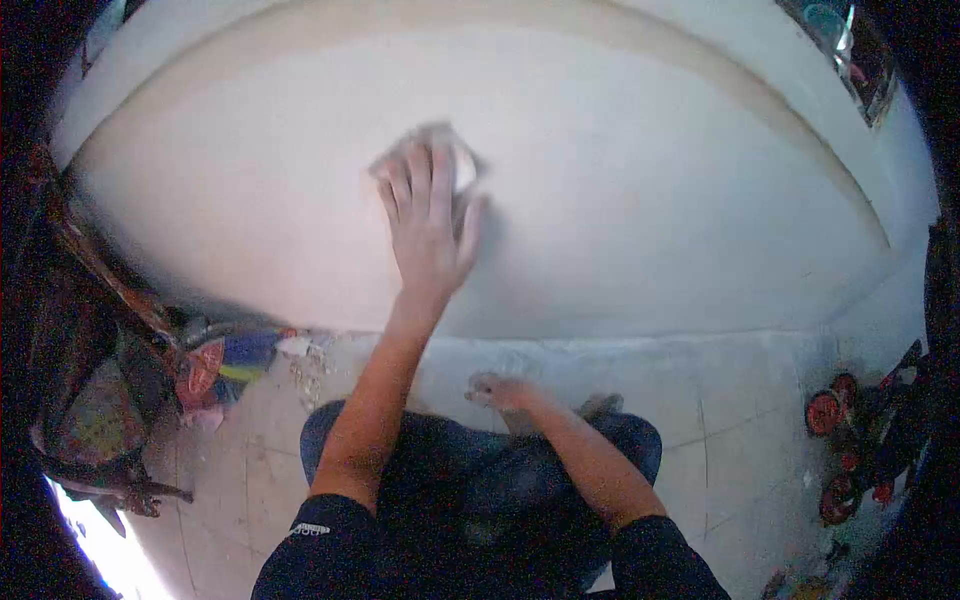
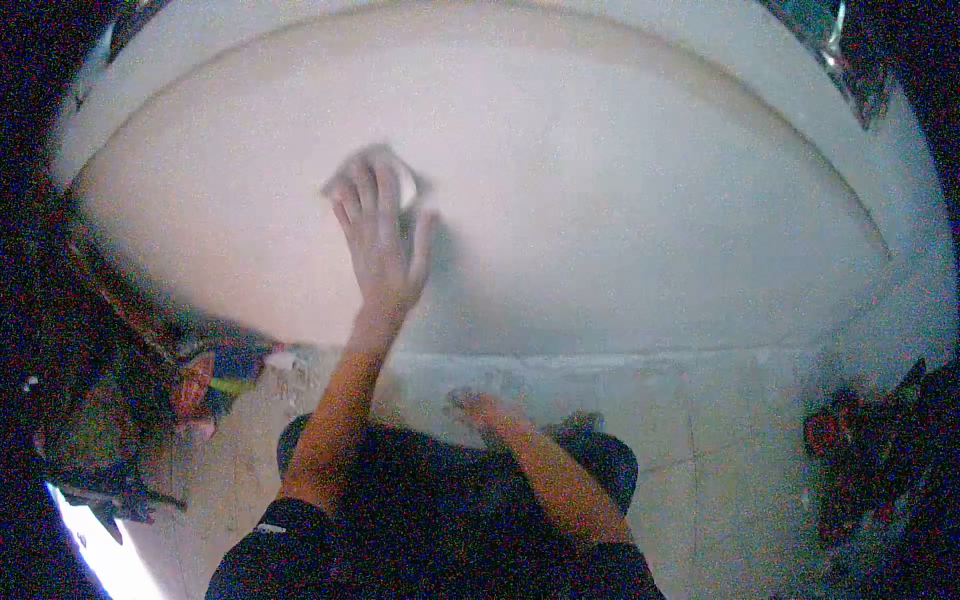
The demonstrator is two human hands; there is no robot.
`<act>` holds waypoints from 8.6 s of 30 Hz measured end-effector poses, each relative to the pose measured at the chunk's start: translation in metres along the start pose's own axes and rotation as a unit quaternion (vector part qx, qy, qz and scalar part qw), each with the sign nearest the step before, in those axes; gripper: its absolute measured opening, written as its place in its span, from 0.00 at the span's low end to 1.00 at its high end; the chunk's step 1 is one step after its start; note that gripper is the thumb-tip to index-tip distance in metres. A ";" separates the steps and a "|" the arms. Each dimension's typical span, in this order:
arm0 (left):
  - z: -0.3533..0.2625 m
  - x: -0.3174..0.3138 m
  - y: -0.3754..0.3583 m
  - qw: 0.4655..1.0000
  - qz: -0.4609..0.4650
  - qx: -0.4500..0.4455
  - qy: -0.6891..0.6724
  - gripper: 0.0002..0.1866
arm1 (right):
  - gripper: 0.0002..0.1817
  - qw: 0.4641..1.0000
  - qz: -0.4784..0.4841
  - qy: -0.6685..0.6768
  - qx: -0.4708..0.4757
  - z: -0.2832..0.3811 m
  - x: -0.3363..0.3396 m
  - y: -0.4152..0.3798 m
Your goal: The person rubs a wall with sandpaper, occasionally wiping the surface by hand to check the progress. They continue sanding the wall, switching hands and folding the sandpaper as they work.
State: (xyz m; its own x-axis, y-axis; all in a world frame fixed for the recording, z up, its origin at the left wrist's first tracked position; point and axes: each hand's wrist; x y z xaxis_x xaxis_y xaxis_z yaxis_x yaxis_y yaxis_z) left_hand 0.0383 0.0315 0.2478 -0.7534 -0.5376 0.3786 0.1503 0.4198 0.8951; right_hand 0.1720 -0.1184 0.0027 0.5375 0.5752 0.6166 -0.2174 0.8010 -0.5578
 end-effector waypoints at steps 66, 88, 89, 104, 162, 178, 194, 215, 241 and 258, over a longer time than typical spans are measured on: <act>-0.027 0.021 0.024 0.998 0.043 0.012 -0.037 0.50 | 0.45 0.999 -0.038 -0.024 0.020 -0.034 -0.026 0.025; 0.004 -0.011 -0.042 0.996 0.077 0.028 -0.019 0.54 | 0.44 0.998 -0.029 0.013 0.053 -0.033 -0.026 0.034; -0.001 -0.018 -0.054 0.995 0.086 0.030 -0.032 0.54 | 0.44 0.998 -0.027 0.012 0.052 -0.036 -0.033 0.035; 0.012 0.014 -0.024 0.996 -0.015 0.047 -0.081 0.49 | 0.44 0.995 -0.028 -0.007 0.099 -0.051 -0.037 0.036; -0.014 0.023 -0.026 0.711 0.403 0.179 -0.548 0.17 | 0.12 0.701 -0.568 0.381 0.202 0.058 0.092 -0.091; 0.053 0.054 0.020 0.995 -0.040 0.072 0.050 0.33 | 0.17 0.800 -0.411 0.401 0.172 0.072 0.079 -0.081; -0.009 0.026 0.030 0.992 -0.019 0.100 0.079 0.59 | 0.22 0.893 -0.370 0.203 0.155 0.047 0.056 -0.051; -0.020 0.003 0.009 0.991 -0.054 0.006 0.120 0.56 | 0.32 0.986 -0.160 0.037 0.014 0.037 0.027 -0.010; 0.000 -0.017 -0.048 0.992 0.071 0.057 0.090 0.59 | 0.32 0.980 -0.121 0.014 0.158 -0.030 -0.012 0.038; 0.017 0.031 0.024 0.991 -0.047 0.103 0.065 0.57 | 0.36 0.998 -0.042 -0.011 0.046 0.018 0.010 0.002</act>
State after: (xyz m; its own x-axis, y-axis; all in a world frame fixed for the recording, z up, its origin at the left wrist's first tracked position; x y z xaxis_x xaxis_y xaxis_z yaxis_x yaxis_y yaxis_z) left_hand 0.0075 0.0371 0.2775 -0.6675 -0.6654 0.3343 -0.0616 0.4967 0.8657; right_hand 0.1622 -0.1083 0.0173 0.5392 0.5085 0.6713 -0.2467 0.8575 -0.4514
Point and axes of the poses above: each hand's wrist, its own y-axis towards the middle knuckle, its own x-axis out of the back of the hand, z = x × y, and after that the axes turned 1 degree about y, right-handed
